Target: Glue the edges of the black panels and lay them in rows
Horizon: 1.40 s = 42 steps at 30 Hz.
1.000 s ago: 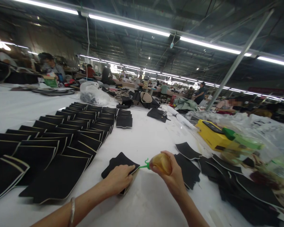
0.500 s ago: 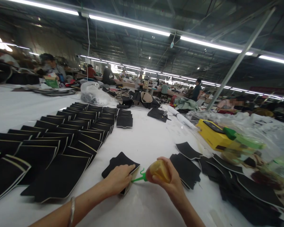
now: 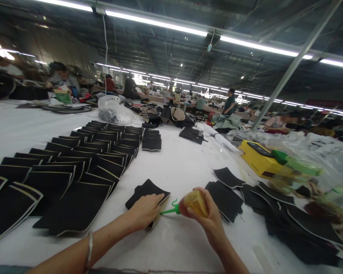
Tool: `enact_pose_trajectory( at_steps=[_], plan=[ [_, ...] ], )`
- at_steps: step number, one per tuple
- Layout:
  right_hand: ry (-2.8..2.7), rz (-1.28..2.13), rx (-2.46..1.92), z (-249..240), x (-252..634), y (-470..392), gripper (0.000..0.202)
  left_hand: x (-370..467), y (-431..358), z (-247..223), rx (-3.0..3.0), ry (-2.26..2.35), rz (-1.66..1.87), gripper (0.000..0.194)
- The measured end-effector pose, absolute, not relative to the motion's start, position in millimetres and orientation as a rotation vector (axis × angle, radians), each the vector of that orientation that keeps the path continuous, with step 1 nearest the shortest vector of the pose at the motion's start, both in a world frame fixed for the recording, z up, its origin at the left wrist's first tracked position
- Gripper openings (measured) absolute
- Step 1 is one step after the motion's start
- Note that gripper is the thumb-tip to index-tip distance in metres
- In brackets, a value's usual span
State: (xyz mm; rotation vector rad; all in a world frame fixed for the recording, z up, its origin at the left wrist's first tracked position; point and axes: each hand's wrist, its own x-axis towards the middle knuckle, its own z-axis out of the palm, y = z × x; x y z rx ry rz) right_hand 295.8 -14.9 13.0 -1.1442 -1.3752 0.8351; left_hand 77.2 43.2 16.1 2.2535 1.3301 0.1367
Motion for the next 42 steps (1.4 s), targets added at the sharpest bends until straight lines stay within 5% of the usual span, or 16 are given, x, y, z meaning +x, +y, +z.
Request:
enact_pose_trajectory(
  at_steps=[42],
  plan=[
    [-1.336,0.900,-1.115,9.0,308.2,-3.3,0.055,77.1,42.4,19.9,2.166,1.300,0.208,0.048]
  ],
)
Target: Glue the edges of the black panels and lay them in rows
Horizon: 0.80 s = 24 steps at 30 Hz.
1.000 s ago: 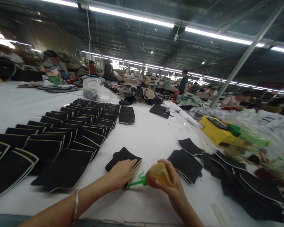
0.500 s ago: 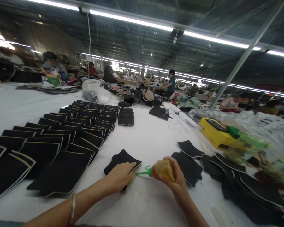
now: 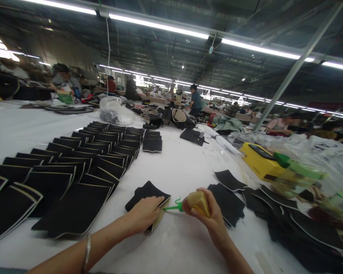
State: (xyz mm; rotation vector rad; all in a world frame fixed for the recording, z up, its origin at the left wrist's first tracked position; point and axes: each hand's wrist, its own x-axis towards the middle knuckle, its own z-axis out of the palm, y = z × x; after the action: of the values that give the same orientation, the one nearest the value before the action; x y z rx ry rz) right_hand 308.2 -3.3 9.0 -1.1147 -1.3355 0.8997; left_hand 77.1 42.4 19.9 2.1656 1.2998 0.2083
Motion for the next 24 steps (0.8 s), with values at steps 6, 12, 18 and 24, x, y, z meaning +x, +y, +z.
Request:
enact_pose_trajectory(
  at_steps=[6,12,18,24],
  plan=[
    [-1.362,0.683,-1.168,13.4,313.7,10.4,0.051,76.9,43.8,20.1,2.185,1.304,0.171,0.050],
    [-1.290,0.705,-1.266,5.4,298.0,-18.6,0.051,77.0,44.7,16.9,2.208,1.302,0.193,0.050],
    [-0.968,0.972,-1.283,-3.3,275.1,-50.4,0.062,75.4,45.4,15.1,2.156,1.299,0.234,0.050],
    [-0.552,1.410,-1.037,-6.3,287.6,-41.5,0.049,72.7,45.6,11.9,1.981,1.339,0.344,0.054]
  ],
)
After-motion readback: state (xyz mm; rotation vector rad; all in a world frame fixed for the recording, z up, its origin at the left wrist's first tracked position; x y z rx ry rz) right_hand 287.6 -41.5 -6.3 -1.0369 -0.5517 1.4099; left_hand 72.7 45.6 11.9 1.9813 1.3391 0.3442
